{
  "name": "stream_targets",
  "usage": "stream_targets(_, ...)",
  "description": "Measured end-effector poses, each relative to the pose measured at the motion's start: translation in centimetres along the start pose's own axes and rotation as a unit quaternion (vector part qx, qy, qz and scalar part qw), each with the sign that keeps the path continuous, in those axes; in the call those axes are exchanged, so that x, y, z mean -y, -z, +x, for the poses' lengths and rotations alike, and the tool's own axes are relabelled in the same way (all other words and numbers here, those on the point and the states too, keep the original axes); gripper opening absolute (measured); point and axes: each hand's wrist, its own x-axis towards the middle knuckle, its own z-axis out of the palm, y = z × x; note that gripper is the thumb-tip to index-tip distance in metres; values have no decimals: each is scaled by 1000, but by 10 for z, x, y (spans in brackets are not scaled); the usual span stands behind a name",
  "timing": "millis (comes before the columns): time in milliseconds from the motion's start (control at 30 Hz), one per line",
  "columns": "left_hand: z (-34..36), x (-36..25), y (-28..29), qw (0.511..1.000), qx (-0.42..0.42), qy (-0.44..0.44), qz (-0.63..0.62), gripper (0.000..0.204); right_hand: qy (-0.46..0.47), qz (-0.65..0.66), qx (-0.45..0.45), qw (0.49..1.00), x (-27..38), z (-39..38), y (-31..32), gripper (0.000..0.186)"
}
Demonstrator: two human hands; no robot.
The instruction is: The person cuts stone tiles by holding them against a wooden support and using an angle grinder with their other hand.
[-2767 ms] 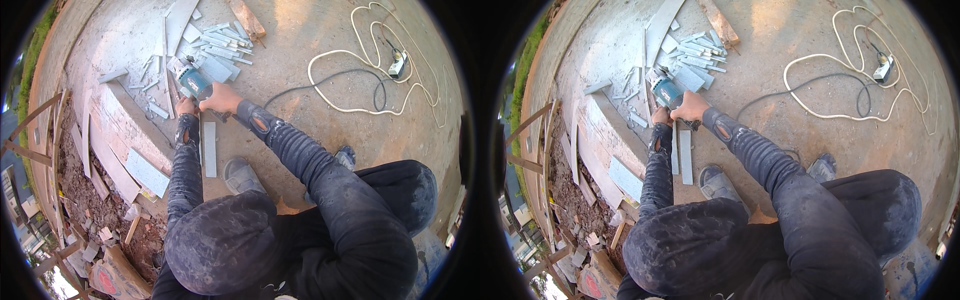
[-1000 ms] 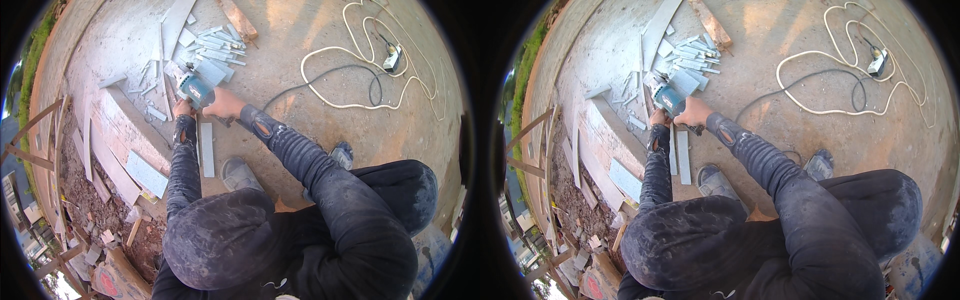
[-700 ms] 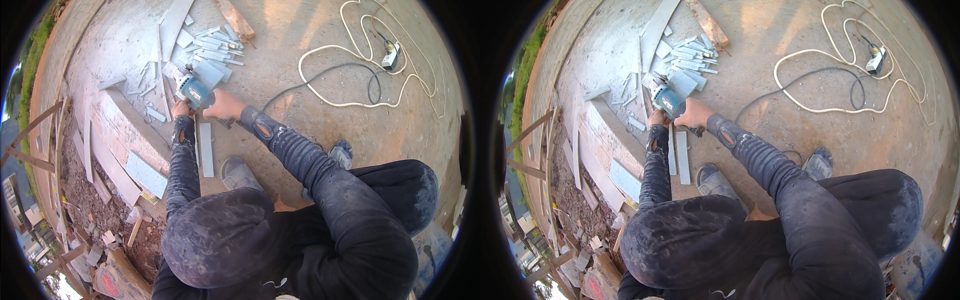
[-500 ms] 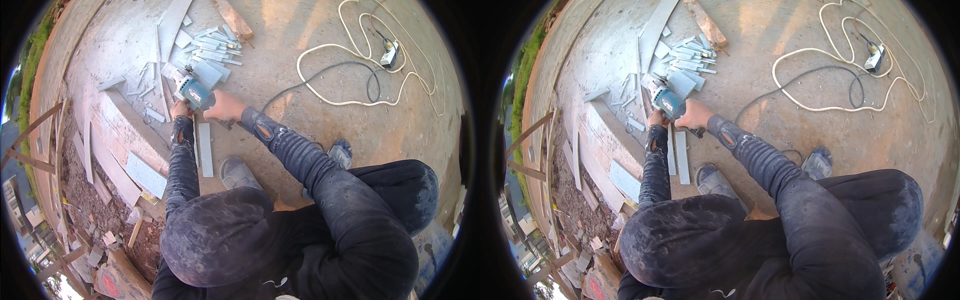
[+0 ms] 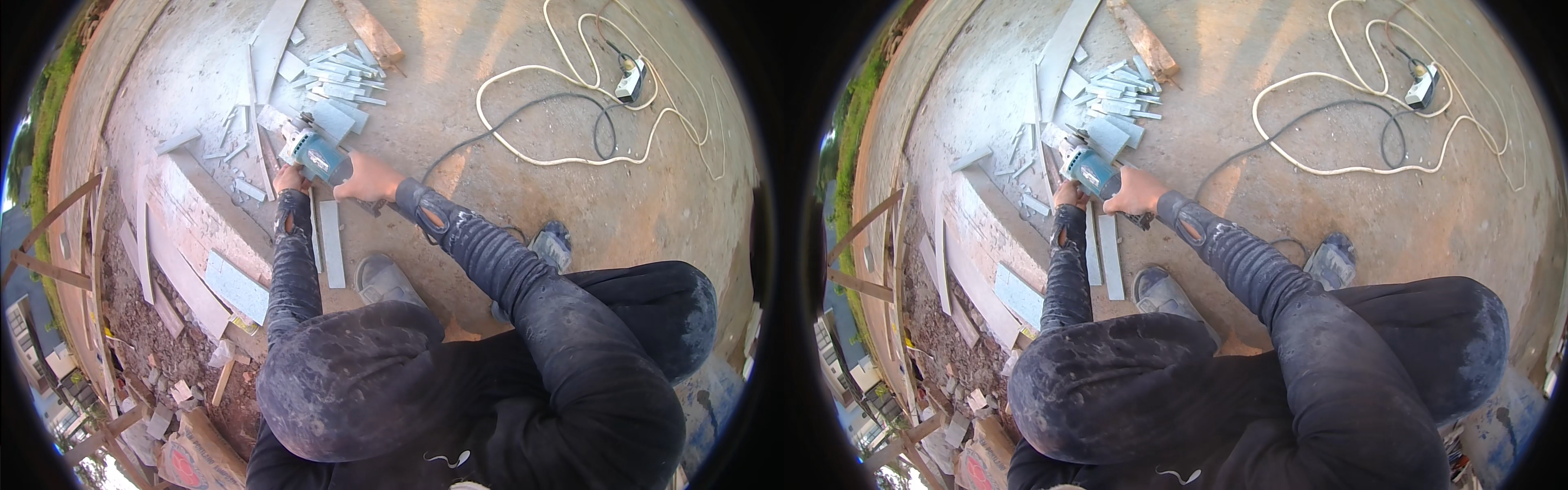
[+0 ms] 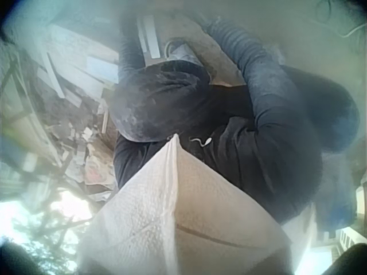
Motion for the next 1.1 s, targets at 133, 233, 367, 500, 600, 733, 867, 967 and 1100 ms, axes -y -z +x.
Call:
stream_targets(133,2,0,-1,999,2,1,-33,19,8,13,-14,1000,-6,-1,-3,70)
stream_targets(233,9,0,6,999,15,0,-40,15,6,5,2,1000,-5,-3,-2,70)
stream_targets(367,5,4,-2,999,-12,3,-49,11,-4,-7,5,1000,-8,-9,1,69)
stream_targets(500,14,4,6,999,14,0,-36,14,2,7,5,1000,-7,-15,2,68)
stream_targets(600,15,6,5,999,5,-2,-37,17,-8,9,11,1000,-6,-19,4,66)
stream_targets(733,17,5,7,999,3,5,-44,26,-3,11,9,1000,-6,-25,4,65)
stream_targets(867,9,4,2,1000,2,3,-10,19,3,21,11,1000,-12,-27,4,65)
stream_targets(967,7,2,2,1000,4,4,-19,20,3,23,11,1000,-11,-32,6,66)
stream_targets(1100,12,3,5,999,17,14,-42,50,6,24,10,1000,-17,-32,4,69)
